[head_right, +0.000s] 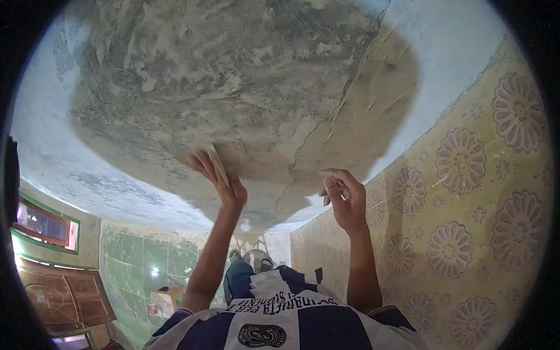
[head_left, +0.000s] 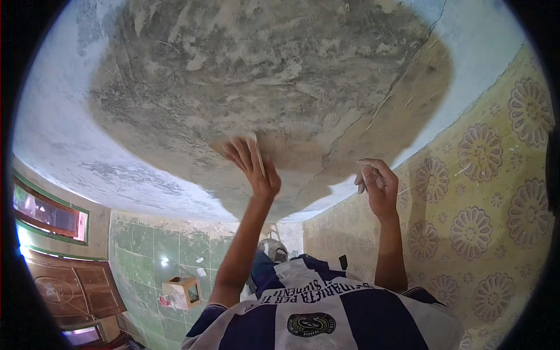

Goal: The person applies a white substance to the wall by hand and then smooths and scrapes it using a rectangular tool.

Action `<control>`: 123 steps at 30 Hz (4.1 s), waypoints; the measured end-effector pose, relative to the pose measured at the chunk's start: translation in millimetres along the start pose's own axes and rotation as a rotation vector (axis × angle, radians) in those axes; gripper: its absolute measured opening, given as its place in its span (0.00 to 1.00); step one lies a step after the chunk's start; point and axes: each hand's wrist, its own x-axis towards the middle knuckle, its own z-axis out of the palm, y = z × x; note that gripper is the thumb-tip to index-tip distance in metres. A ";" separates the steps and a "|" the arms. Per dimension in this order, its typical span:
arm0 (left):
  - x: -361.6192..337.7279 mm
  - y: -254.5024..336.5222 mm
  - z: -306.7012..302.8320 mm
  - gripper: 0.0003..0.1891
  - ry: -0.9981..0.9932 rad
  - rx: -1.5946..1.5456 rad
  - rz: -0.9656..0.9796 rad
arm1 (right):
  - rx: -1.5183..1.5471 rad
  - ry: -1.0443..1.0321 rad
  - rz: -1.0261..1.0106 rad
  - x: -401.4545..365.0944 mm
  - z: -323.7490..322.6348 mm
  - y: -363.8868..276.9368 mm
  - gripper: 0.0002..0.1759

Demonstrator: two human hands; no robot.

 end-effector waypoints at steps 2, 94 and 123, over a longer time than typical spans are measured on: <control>24.1 6.6 8.4 0.29 0.055 0.032 0.012 | 0.000 -0.005 -0.013 -3.1 -0.9 -3.4 0.12; -109.8 -25.9 -7.3 0.36 -0.634 0.166 0.061 | -0.008 0.221 0.017 -77.6 -49.5 -3.4 0.12; -137.3 -115.5 -54.4 0.30 -0.296 0.241 -0.289 | -0.049 -0.085 0.053 -22.5 28.3 12.3 0.11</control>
